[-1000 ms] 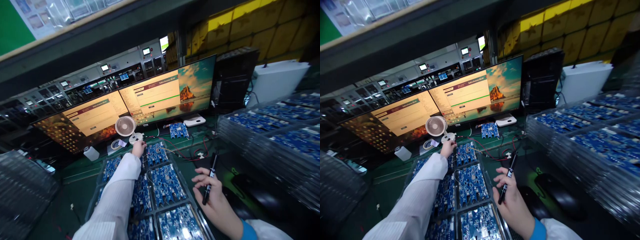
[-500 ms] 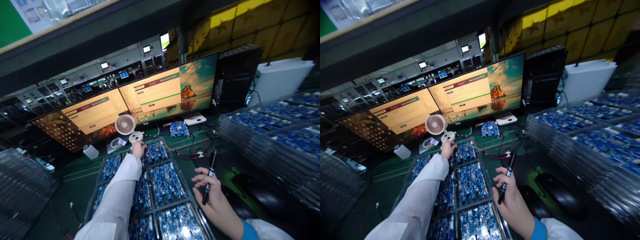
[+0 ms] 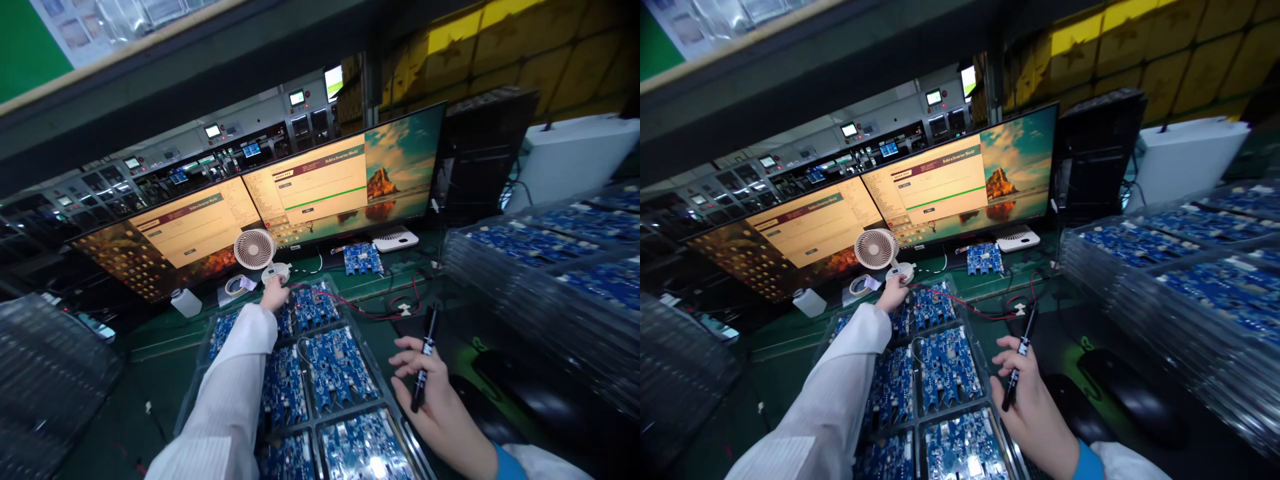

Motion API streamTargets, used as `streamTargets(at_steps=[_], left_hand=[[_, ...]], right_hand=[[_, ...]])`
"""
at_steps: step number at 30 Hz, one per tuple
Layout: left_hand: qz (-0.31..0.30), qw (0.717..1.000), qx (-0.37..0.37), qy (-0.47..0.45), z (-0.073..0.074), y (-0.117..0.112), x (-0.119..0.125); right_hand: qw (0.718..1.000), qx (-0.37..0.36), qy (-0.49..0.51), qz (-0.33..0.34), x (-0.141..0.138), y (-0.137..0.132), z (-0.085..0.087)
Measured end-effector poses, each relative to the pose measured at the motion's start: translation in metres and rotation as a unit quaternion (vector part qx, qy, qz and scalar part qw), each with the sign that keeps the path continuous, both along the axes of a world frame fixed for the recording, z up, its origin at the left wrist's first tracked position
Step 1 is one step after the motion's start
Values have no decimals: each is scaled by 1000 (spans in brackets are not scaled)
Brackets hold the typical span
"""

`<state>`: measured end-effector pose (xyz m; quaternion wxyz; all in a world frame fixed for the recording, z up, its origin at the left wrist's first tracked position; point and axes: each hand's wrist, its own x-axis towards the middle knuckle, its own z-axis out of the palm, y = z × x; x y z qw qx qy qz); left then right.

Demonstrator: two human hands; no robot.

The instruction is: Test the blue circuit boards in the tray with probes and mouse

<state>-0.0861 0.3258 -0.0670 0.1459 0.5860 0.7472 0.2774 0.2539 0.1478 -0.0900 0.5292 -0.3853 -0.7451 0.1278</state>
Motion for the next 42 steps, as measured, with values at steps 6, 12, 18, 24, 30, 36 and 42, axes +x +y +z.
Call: streamTargets(at_steps=[6, 12, 18, 24, 30, 36, 42], left_hand=[[85, 994, 35, -61, 3, 28, -16], [113, 978, 51, -168, -7, 41, -10], [131, 957, 80, -246, -5, 37, -9], [131, 897, 163, -391, 14, 28, -19], [54, 807, 221, -545, 38, 18, -26], [47, 750, 233, -617, 31, 19, -25], [58, 729, 238, -639, 26, 21, -23]], right_hand=[[1000, 5, 1, -4, 1, 1, 1], [1000, 8, -5, -15, 1, -1, 7], [1000, 10, -7, -16, 1, -3, 5], [1000, 2, -1, -7, 1, -2, 4], [1000, 7, 4, -3, 0, -1, 3], [1000, 1, 0, -4, 0, 0, 1], [1000, 9, -2, -9, -1, -1, 5]])
